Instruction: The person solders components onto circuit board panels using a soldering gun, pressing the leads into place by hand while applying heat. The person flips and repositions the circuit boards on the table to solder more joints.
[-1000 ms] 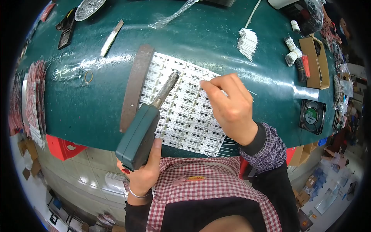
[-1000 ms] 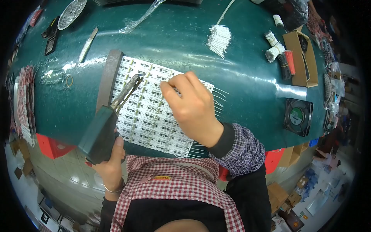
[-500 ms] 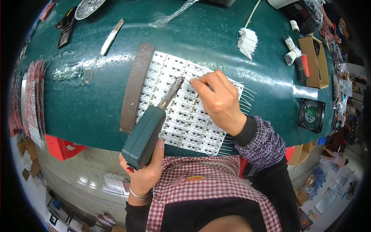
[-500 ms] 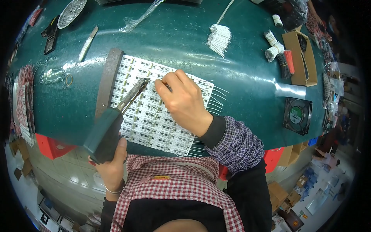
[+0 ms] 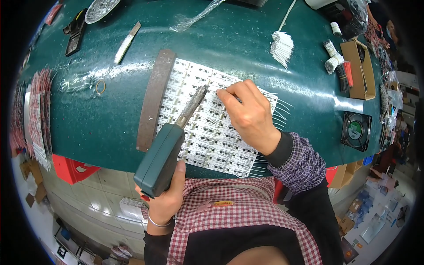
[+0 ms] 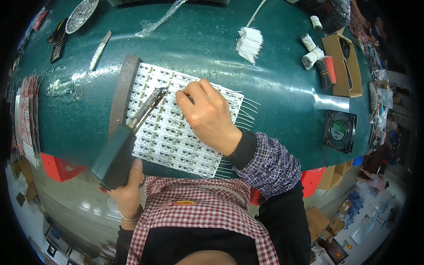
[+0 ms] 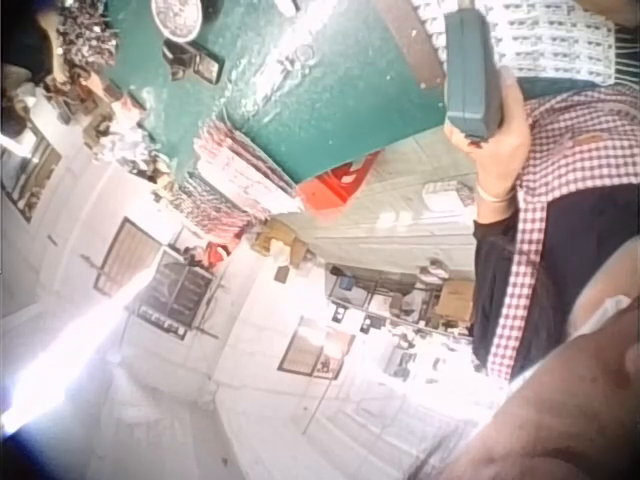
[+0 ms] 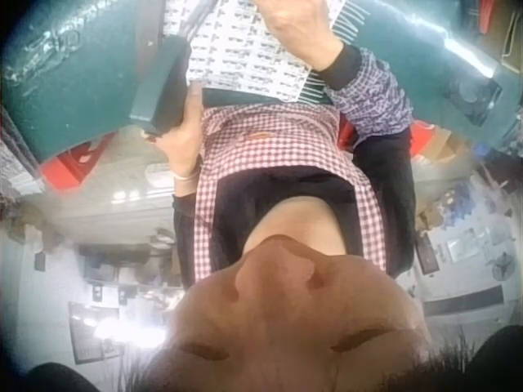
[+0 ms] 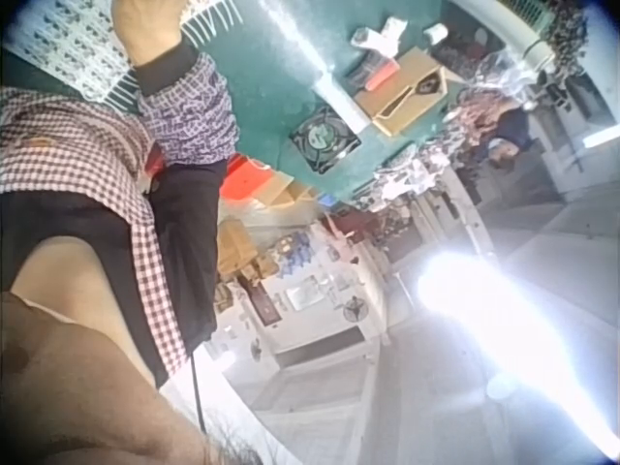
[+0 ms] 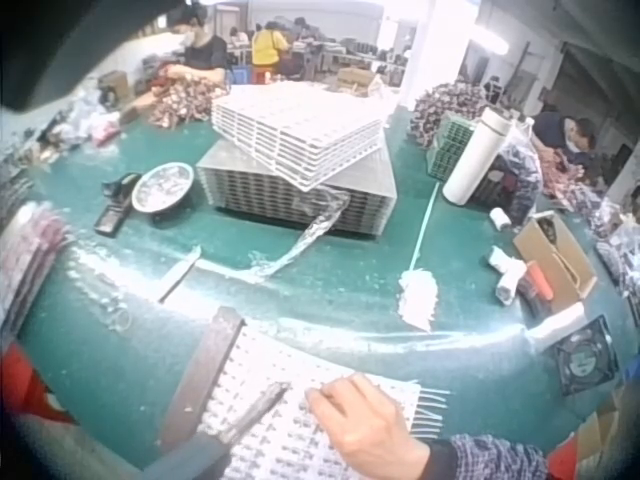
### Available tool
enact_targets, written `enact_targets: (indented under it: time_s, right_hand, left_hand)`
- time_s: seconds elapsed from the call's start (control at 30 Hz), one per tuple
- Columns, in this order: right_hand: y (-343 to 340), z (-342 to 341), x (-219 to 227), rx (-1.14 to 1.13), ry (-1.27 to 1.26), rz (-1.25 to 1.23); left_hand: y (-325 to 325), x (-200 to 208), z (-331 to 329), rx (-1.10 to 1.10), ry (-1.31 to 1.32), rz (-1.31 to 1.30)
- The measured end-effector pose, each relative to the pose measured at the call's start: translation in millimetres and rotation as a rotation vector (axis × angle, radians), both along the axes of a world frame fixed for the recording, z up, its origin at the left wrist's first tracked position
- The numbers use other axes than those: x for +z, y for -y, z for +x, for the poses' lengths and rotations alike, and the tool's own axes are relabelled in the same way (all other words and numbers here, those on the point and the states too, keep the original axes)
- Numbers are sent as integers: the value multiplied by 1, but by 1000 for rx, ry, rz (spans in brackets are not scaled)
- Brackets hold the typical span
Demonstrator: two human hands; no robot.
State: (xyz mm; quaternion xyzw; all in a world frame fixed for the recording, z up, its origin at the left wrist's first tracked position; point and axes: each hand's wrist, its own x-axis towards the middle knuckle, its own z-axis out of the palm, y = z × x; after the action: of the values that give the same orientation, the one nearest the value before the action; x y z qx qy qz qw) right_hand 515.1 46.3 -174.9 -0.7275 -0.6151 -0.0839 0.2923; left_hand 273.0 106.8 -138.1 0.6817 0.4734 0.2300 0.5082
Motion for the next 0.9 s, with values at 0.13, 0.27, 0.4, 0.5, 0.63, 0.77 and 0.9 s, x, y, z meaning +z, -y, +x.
enact_targets:
  time_s: [0.13,0.27,0.4,0.5,0.63,0.77,0.9]
  right_hand:
    - [1,0,0,-4,-4,4]
    - [9,0,12,0,-15,-14]
    - [18,-6,33,-51,23,-53]
    - [10,-5,27,1,16,24]
    - [1,2,6,93,-9,91]
    - [0,4,-4,95,-15,85]
    - [1,4,-5,96,-18,74]
  left_hand:
    - [1,-4,-4,-17,67,43]
    - [0,-5,-5,-27,61,99]
    - [1,-2,-7,-2,47,41]
    - [1,-5,-8,-2,42,63]
    - [2,-5,-6,0,69,52]
    - [0,-8,-9,-33,64,55]
    - [-1,-9,-6,-58,85,57]
